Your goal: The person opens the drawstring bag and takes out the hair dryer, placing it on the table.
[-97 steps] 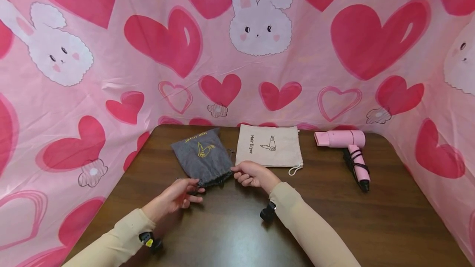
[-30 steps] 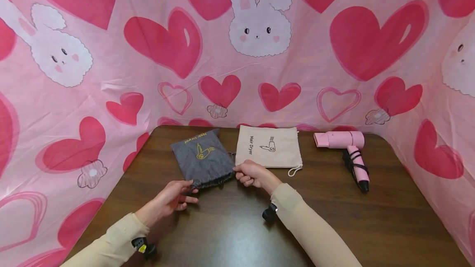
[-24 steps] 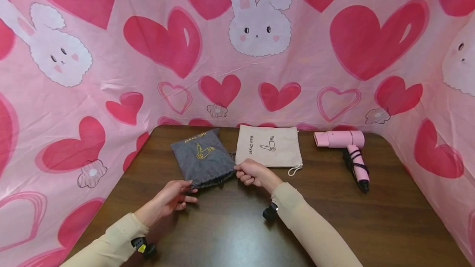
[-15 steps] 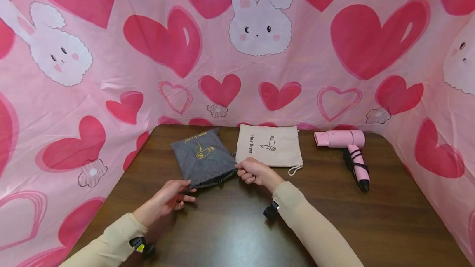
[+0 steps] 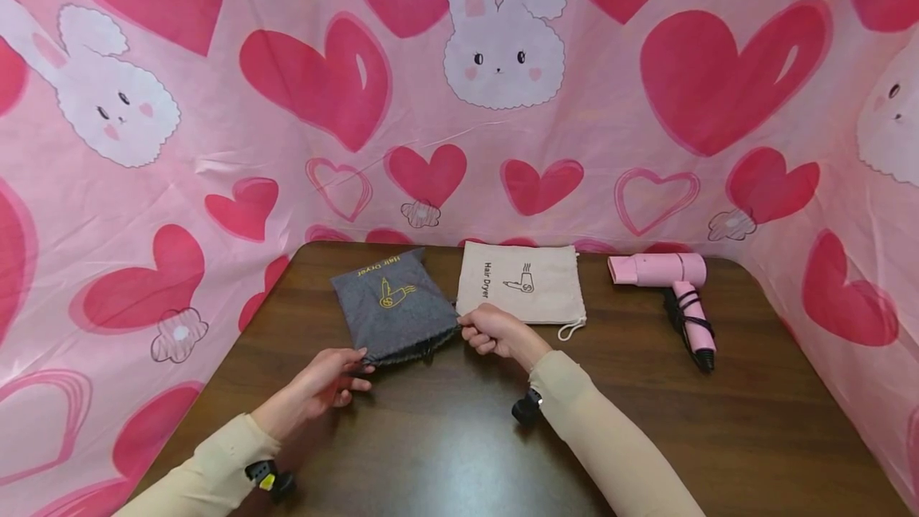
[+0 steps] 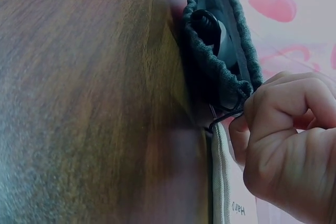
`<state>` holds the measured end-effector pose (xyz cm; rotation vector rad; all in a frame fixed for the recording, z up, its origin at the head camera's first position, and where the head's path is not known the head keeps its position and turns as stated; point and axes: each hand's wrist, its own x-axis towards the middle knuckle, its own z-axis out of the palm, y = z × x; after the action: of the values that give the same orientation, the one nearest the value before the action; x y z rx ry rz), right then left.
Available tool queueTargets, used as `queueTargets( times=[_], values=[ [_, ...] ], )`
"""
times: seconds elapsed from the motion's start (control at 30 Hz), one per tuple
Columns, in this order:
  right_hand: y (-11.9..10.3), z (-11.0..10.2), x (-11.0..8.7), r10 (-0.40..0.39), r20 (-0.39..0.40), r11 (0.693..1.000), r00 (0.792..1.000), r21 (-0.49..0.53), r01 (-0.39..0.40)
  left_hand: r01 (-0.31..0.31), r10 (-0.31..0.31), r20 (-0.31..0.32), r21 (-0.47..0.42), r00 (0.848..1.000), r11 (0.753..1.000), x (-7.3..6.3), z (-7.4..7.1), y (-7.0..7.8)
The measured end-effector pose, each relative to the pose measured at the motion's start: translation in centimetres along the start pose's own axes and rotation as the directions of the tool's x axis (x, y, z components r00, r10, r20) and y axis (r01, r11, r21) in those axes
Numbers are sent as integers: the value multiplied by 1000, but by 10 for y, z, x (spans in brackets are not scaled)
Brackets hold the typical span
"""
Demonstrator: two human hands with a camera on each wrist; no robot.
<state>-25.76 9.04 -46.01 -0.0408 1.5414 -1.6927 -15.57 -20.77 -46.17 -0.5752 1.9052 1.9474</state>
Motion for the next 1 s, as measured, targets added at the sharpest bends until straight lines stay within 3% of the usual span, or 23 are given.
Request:
queueTargets(
  times=[0.5, 1.0],
  values=[
    [2, 2, -1, 17, 3, 1000, 1000, -8, -17, 37, -37, 8, -31, 999, 999, -1, -5, 10],
    [2, -2, 0, -8, 0, 999, 1000, 39, 8, 6, -6, 9, 0, 1000, 1000, 1, -12, 9]
  ],
)
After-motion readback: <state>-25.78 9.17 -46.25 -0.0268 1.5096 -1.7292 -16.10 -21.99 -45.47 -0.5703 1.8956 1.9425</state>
